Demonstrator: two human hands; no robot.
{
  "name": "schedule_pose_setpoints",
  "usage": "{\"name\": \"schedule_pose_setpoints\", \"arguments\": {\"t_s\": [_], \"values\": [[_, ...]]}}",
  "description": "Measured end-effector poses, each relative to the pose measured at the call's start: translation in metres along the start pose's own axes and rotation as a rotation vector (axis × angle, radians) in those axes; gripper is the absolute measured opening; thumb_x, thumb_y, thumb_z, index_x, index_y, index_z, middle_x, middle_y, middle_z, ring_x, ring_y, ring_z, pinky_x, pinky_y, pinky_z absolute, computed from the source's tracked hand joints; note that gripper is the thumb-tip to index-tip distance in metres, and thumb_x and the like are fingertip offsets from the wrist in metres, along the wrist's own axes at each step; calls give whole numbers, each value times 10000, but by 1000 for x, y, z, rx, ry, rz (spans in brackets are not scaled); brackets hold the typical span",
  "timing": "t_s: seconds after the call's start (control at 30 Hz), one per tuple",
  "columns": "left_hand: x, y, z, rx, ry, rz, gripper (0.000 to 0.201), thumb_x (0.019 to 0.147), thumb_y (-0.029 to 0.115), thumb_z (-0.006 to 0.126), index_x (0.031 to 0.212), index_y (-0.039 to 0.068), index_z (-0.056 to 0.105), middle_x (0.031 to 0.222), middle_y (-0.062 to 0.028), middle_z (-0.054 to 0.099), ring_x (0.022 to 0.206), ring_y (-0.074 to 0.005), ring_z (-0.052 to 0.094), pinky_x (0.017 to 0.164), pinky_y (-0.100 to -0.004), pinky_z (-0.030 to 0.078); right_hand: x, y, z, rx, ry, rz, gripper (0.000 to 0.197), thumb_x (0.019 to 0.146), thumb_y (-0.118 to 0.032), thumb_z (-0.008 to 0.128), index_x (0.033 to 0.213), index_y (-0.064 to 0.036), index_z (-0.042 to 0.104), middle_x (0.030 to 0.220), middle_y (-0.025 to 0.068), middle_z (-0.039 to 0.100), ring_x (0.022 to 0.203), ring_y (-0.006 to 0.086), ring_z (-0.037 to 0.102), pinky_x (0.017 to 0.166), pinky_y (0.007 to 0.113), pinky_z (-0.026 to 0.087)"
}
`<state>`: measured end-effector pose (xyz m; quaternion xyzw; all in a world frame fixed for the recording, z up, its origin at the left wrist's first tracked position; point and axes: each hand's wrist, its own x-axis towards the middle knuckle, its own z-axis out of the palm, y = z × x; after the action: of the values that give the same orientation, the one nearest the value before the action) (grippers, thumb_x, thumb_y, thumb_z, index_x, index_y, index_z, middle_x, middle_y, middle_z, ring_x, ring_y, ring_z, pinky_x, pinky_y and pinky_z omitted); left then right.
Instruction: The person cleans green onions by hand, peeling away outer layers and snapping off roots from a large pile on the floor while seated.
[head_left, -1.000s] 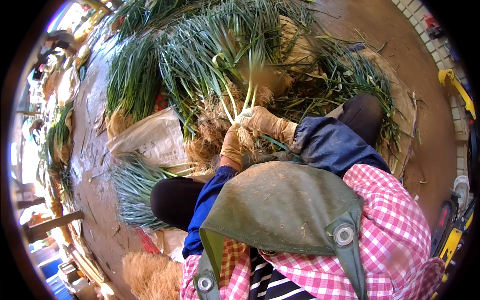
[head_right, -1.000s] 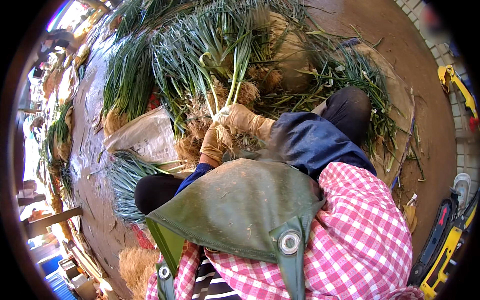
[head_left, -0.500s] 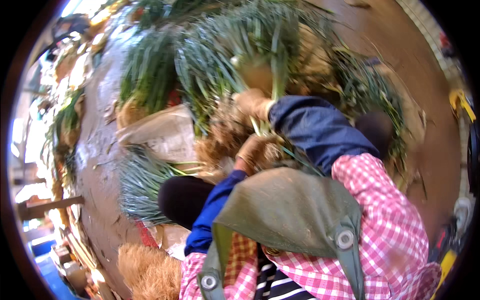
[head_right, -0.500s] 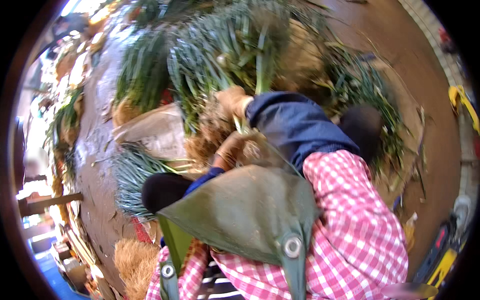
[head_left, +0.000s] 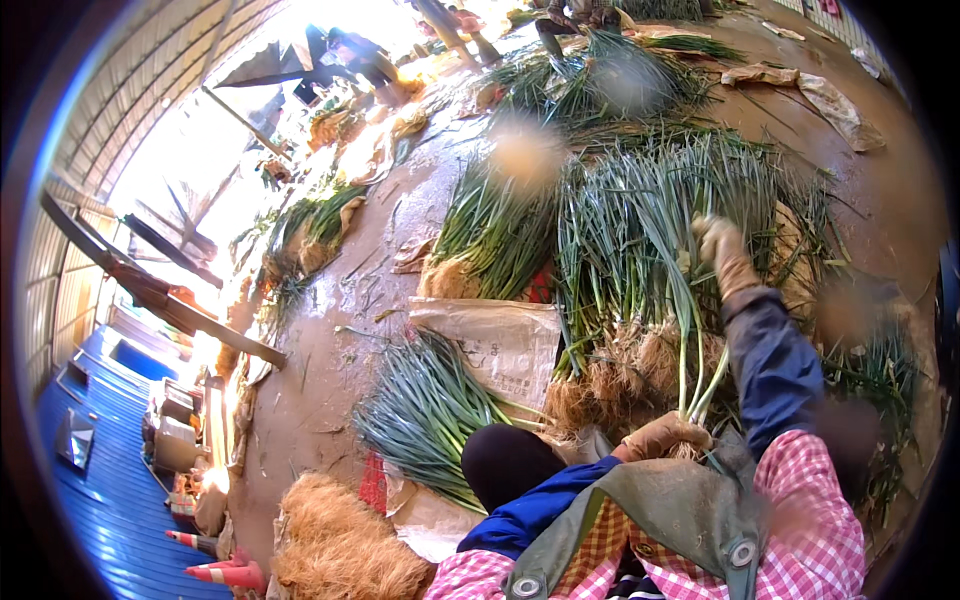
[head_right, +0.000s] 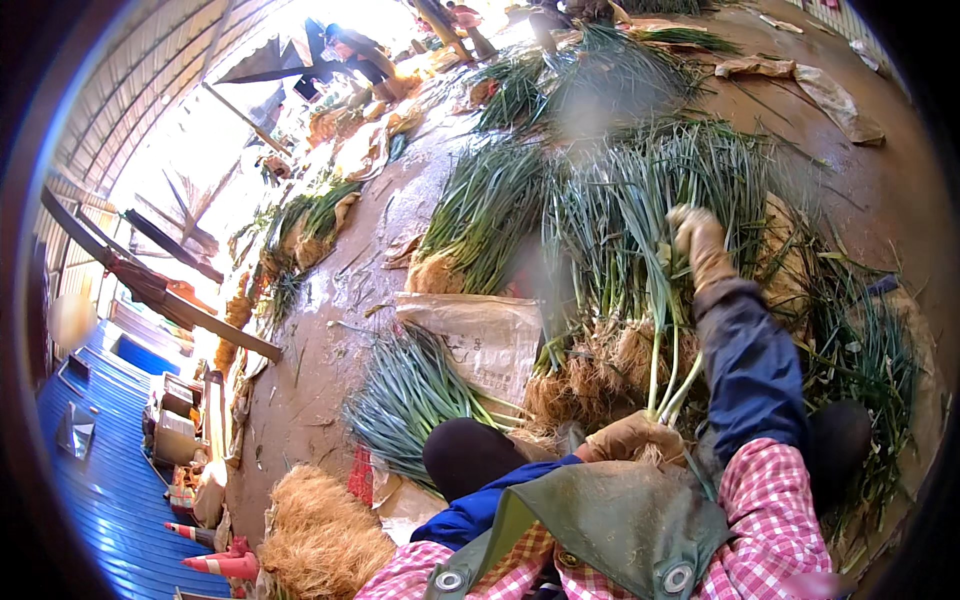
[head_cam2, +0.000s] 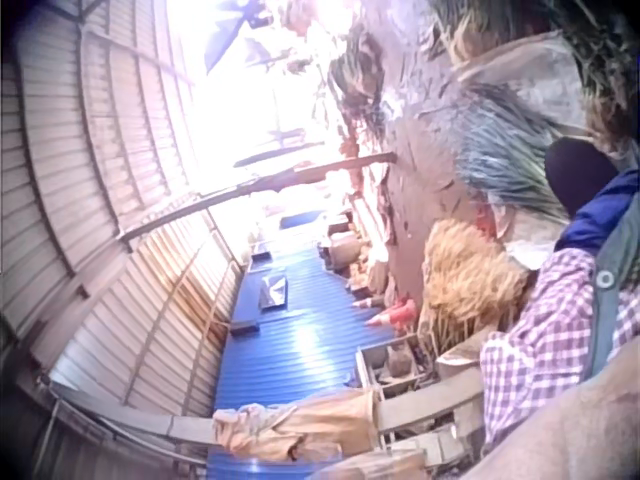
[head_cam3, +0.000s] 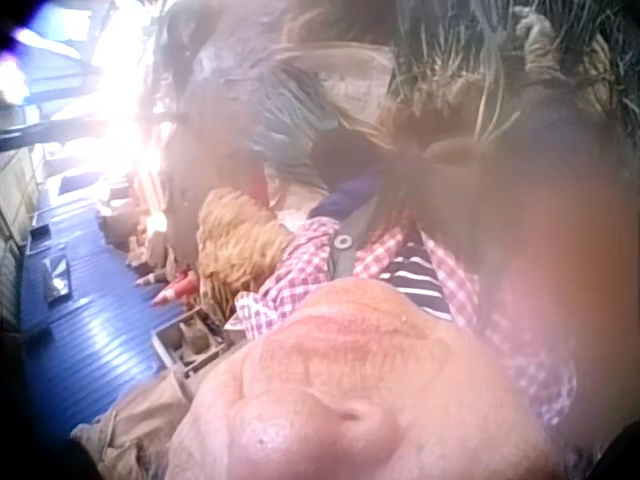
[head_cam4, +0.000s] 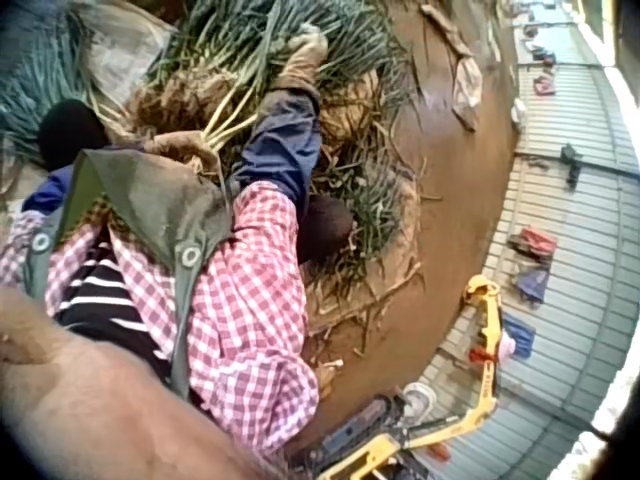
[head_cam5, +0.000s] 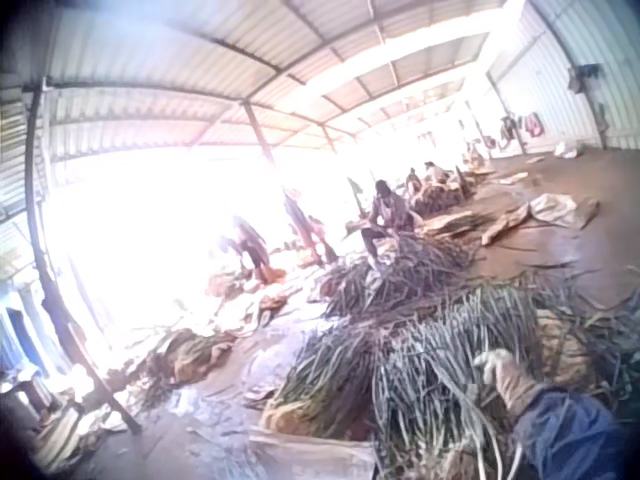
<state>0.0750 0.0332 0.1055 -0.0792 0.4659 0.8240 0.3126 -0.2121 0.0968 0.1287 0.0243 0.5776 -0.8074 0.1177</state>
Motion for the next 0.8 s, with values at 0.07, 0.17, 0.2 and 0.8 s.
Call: {"name": "schedule_pose_setpoints", "arguments": {"t_s": [0.07, 0.17, 0.2, 0.8], "values": [[6, 23, 30, -72, -64, 59, 105, 722, 108, 683, 756, 62, 595, 664, 12, 528, 546, -82, 455, 487, -235, 377, 39, -57, -109, 77, -91, -344, 182, 820, -75, 452, 690, -33, 572, 711, -14, 569, 557, 57, 462, 472, 183, 336], [-54, 103, 26, -61, 32, 238, 110, 776, 104, 630, 726, 83, 534, 628, 13, 478, 495, -73, 412, 442, -231, 366, 37, -92, -179, 51, 92, -592, 234, 894, -81, 442, 1031, -12, 619, 739, -2, 561, 595, 76, 450, 554, 214, 396], [-71, 130, 23, -71, 45, 310, 126, 794, 102, 612, 716, 89, 513, 616, 14, 461, 479, -70, 398, 427, -229, 362, 25, -86, -208, -277, 195, -655, 245, 897, -48, 432, 1063, -27, 611, 733, -11, 552, 600, 84, 453, 563, 213, 399], [-37, 172, -18, 390, 232, 716, 343, 898, 165, 523, 1166, -38, 456, 957, -169, 573, 871, -218, 581, 826, -380, 513, -46, 145, -127, -1256, -70, 54, 660, 773, -356, 638, 1306, -38, 412, 1257, 190, 499, 1162, 311, 483, 952, 363, 385]]}}
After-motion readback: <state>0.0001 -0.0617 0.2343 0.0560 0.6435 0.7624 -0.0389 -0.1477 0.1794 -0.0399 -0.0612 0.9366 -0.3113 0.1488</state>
